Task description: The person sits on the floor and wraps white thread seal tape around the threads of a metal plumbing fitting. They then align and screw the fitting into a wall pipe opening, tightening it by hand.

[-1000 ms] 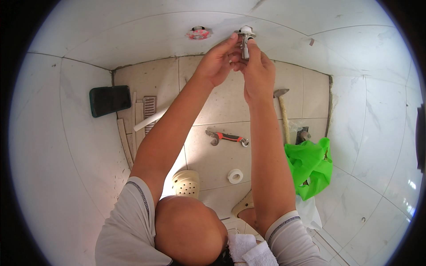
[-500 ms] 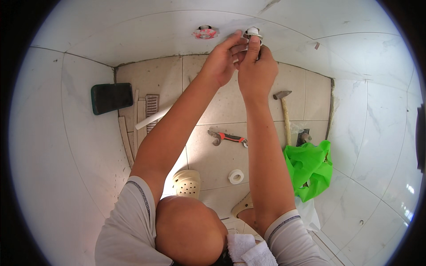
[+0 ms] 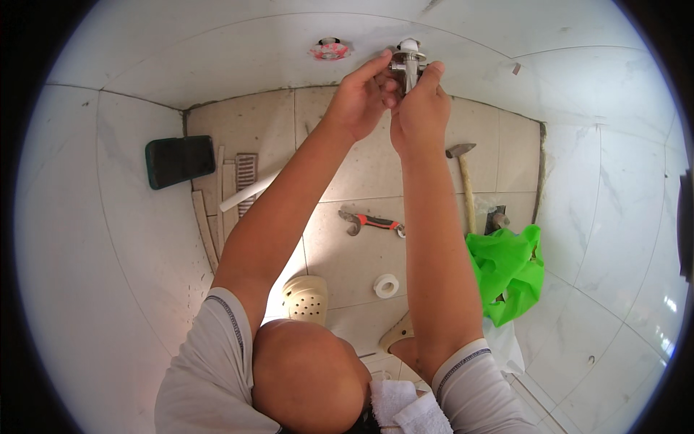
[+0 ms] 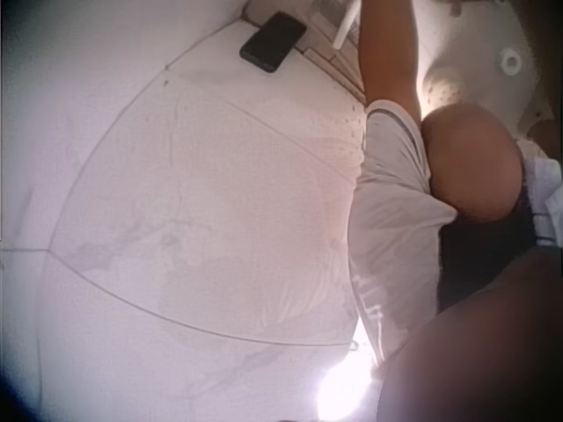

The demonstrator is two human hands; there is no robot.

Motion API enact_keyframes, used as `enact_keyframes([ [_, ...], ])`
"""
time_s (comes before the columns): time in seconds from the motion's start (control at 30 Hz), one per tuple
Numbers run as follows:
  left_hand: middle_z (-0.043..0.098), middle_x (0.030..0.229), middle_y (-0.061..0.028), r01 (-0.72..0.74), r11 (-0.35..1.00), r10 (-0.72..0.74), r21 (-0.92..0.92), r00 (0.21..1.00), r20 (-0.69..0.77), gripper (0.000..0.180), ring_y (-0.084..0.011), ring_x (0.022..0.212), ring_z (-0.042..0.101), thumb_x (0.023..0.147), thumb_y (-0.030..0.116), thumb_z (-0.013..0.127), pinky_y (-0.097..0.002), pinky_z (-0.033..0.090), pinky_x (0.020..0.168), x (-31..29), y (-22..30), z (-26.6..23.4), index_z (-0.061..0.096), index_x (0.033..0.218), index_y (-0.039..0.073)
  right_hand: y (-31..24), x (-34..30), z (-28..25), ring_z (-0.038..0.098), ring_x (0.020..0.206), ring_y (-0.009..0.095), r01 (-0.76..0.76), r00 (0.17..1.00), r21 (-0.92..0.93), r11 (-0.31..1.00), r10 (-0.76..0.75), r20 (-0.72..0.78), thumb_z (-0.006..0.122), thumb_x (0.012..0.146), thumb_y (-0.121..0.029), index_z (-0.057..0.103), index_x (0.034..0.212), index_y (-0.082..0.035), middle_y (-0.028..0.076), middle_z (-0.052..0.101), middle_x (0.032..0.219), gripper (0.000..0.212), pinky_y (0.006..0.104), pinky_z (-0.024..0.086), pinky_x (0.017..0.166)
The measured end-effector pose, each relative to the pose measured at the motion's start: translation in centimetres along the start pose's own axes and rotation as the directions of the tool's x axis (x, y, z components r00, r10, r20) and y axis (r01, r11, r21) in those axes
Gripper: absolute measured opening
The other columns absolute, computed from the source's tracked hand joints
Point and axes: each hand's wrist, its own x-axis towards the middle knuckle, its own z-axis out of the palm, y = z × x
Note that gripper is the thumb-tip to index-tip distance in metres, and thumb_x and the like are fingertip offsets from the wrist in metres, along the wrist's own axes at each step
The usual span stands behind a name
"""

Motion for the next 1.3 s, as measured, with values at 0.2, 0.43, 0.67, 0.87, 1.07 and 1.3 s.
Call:
enact_keyframes([
  [0.2,0.065,0.083,-0.0021,-0.054,0.995,0.049,-0.087,0.997,-0.059,0.028,-0.0173,0.084,0.068,0.102,0.034,0.067,-0.0338,0.053,0.085,0.0,-0.5,0.2,0.063,0.094,0.007,-0.9,2.0,-2.0,0.054,0.070,0.019,-0.511,0.859,0.619,0.597,0.386,0.337,0.028,0.116,-0.040,0.058,0.112,0.001,0.014,0.063,0.091,0.051,0.0309,0.043,0.057],
  [0.43,0.067,0.102,-0.0059,0.022,0.993,-0.019,-0.118,0.999,0.025,0.031,-0.0185,0.095,0.066,0.102,0.033,0.064,-0.0327,0.049,0.090,0.1,-0.3,-0.7,0.065,0.111,0.004,-1.1,1.3,-1.6,0.057,0.076,0.021,-0.278,0.951,0.137,0.951,0.252,0.181,0.040,0.111,-0.054,0.056,0.116,0.002,0.017,0.063,0.106,0.058,0.0307,0.047,0.061],
  [0.67,0.069,0.116,-0.0065,-0.035,0.996,0.024,-0.078,0.991,-0.134,0.043,-0.0211,0.107,0.062,0.104,0.041,0.058,-0.0368,0.049,0.088,-0.4,-0.8,-0.9,0.065,0.125,0.005,0.7,-0.8,-1.0,0.072,0.088,0.026,0.376,0.813,-0.801,0.465,-0.581,0.044,0.078,0.091,-0.056,0.062,0.117,0.012,0.018,0.072,0.096,0.075,0.0361,0.057,0.077],
  [0.87,0.071,0.118,-0.0064,-0.100,0.995,0.100,0.022,0.995,0.016,0.033,-0.0181,0.110,0.065,0.111,0.029,0.052,-0.0354,0.051,0.098,-0.5,-0.5,-1.2,0.065,0.129,0.006,0.0,-1.1,-0.9,0.074,0.082,0.022,0.232,0.940,-0.640,0.732,-0.337,-0.044,0.082,0.090,-0.049,0.067,0.118,0.011,0.017,0.076,0.093,0.067,0.0338,0.058,0.074],
  [1.07,0.071,0.115,-0.0028,-0.114,0.986,0.109,0.124,0.993,0.046,0.032,-0.0129,0.105,0.066,0.111,0.030,0.054,-0.0310,0.054,0.092,-0.4,-0.2,-1.0,0.067,0.127,0.005,-0.2,-1.4,-0.6,0.074,0.080,0.020,0.279,0.927,-0.576,0.769,-0.372,-0.048,0.082,0.089,-0.049,0.067,0.119,0.011,0.016,0.076,0.092,0.068,0.0307,0.058,0.072],
  [1.3,0.071,0.120,-0.0043,-0.126,0.989,0.125,0.080,0.992,0.006,0.032,-0.0154,0.108,0.068,0.110,0.027,0.058,-0.0317,0.056,0.096,-0.4,-0.4,-0.5,0.065,0.130,0.004,-1.0,-1.1,-1.3,0.074,0.083,0.022,0.314,0.908,-0.602,0.734,-0.417,-0.034,0.089,0.083,-0.045,0.064,0.122,0.012,0.017,0.076,0.097,0.073,0.0320,0.059,0.076],
])
